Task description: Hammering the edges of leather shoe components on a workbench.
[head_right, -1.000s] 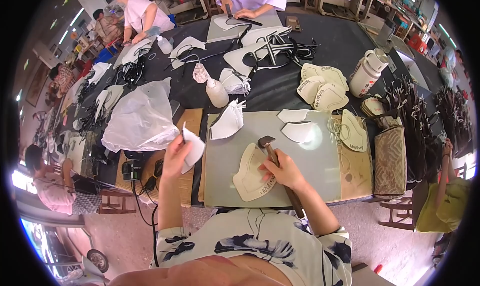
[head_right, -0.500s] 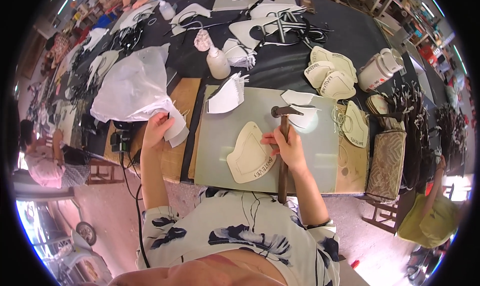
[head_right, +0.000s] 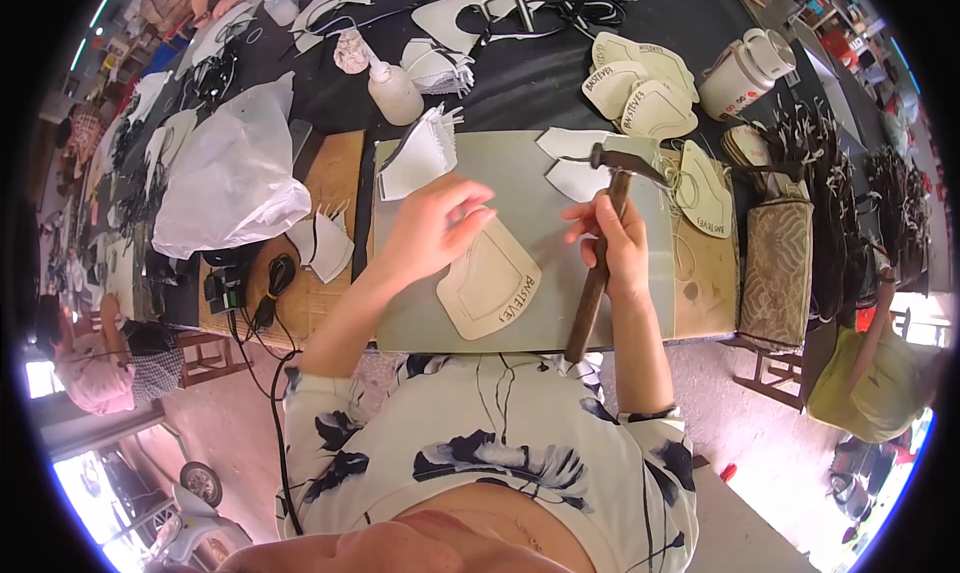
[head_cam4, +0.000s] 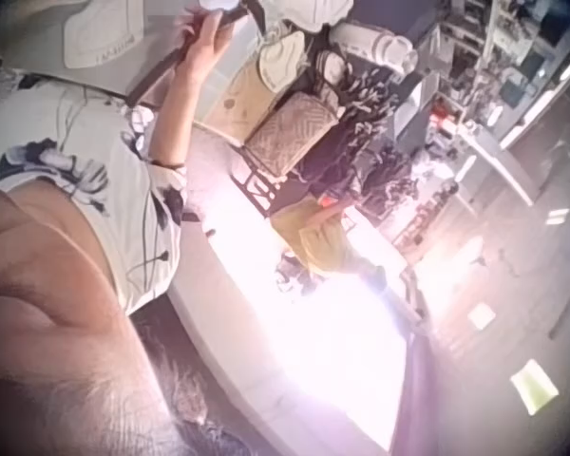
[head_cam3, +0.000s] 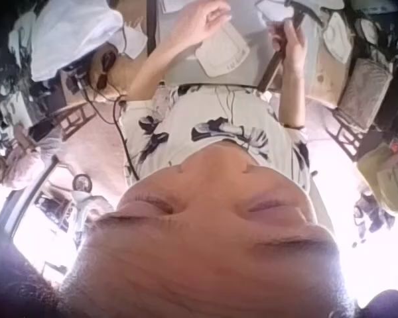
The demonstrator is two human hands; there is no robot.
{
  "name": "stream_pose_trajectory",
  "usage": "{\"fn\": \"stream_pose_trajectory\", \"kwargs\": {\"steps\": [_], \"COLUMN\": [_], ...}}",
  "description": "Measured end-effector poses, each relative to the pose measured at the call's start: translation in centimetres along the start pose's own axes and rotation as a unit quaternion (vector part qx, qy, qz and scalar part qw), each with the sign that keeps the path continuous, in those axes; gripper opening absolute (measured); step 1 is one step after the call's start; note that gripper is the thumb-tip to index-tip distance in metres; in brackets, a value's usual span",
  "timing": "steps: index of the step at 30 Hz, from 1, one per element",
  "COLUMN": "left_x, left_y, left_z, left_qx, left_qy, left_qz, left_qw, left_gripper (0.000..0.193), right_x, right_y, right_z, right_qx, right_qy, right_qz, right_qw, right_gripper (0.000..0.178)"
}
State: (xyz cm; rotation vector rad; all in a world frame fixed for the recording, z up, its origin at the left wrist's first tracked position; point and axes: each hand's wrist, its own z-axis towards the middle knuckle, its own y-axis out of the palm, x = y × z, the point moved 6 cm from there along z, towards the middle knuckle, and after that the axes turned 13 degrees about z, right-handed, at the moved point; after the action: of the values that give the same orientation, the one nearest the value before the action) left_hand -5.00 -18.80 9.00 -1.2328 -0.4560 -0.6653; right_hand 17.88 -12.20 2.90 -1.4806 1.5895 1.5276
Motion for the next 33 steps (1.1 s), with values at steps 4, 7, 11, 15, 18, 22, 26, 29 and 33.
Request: {"fn": "stream_pose_trajectory", "kwargs": {"steps": [4,7,11,15,18,22,26,29,33], "left_x": [-0.7,-1.0,-1.4,-1.4,-1.6,-1.5,-1.4,-1.0,-1.0], "left_y": [6.8,10.0,11.2,10.4,10.0,9.9,9.6,9.8,10.1], "left_z": [7.3,10.0,10.4,8.2,7.4,7.5,7.7,7.4,7.2], "left_qx": [-0.037,-0.079,-0.149,-0.026,0.043,0.020,0.002,0.015,0.047], "left_qy": [0.022,0.061,0.015,0.101,0.163,0.131,0.093,0.091,0.157], "left_qz": [0.045,0.165,0.185,0.158,0.151,0.126,0.092,0.079,0.140], "left_qw": [0.998,0.981,0.971,0.982,0.974,0.983,0.991,0.993,0.976], "left_gripper": [0.026,0.033,0.040,0.038,0.036,0.037,0.037,0.038,0.039], "right_x": [-0.4,-0.5,-0.5,0.1,0.6,1.1,1.2,1.5,1.9], "right_y": [-1.8,-2.7,-2.3,-1.8,-0.8,-1.6,-2.9,-3.7,-3.8], "right_z": [0.3,0.8,1.1,0.8,0.9,0.9,1.2,1.7,2.0], "right_qx": [-0.018,-0.007,0.023,0.018,0.046,0.063,0.068,0.076,0.059], "right_qy": [-0.089,-0.095,-0.080,-0.057,-0.024,0.008,0.020,0.042,0.060], "right_qz": [0.172,0.191,0.170,0.120,0.069,0.056,0.121,0.181,0.241], "right_qw": [0.981,0.977,0.982,0.991,0.996,0.996,0.990,0.980,0.967], "right_gripper": [0.017,0.017,0.018,0.019,0.023,0.023,0.023,0.021,0.020]}}
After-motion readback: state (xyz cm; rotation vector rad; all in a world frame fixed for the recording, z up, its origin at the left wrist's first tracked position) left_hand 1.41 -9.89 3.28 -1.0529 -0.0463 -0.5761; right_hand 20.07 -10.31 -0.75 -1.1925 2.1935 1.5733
